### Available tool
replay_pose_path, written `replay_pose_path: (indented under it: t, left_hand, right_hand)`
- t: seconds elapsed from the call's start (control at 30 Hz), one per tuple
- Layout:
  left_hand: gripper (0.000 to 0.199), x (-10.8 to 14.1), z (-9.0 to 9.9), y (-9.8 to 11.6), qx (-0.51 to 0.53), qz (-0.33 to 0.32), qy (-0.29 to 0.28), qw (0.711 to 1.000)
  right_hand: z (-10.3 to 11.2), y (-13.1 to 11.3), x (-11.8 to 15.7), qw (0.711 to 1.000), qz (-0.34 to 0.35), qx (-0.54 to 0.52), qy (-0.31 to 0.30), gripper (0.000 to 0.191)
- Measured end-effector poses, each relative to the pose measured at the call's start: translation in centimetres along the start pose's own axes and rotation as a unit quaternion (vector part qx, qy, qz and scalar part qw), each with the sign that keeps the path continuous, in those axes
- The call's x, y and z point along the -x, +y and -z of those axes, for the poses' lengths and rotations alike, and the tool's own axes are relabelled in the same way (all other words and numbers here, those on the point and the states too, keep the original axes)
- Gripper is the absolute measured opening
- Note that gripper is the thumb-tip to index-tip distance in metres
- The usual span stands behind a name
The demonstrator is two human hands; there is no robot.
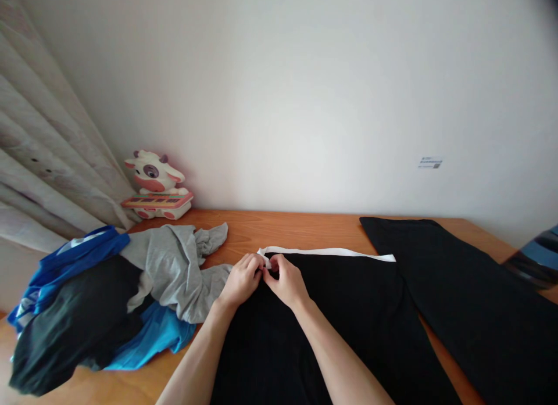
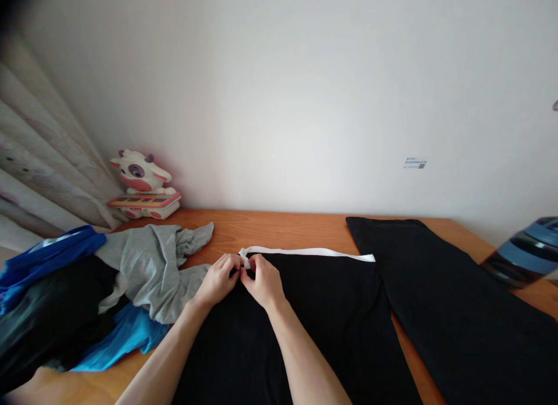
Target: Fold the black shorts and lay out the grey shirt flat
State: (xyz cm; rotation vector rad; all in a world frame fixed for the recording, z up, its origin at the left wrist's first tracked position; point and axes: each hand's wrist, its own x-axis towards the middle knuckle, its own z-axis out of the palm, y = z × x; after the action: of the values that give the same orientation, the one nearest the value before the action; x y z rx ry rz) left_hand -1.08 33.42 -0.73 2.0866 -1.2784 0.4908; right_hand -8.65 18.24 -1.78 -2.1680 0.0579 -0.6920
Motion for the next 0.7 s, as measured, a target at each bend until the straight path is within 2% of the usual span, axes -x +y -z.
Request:
replay_pose_path:
  t: [0.17, 0.47, 0.7]
  left_hand:
    - [0.023, -0.41, -0.15, 0.57, -0.022, -0.056, 0.025, 0.998]
    - [0.021, -0.48, -0.35, 0.85, 0.013, -0.04, 0.002, 0.999]
    - [0.013, -0.17, -0.13, 0.34, 0.008, -0.032, 0.046, 0.998]
  right_hand:
    - [-0.63, 0.32, 1.07, 0.999, -0.02, -0.015, 0.036, 0.018]
    - [-0.46, 0.15, 0.75, 0.999, -0.018, -0.022, 0.046, 0.012]
    - [-0.45, 0.15, 0.79, 0.995, -0.024, -0.057, 0.076, 0.013]
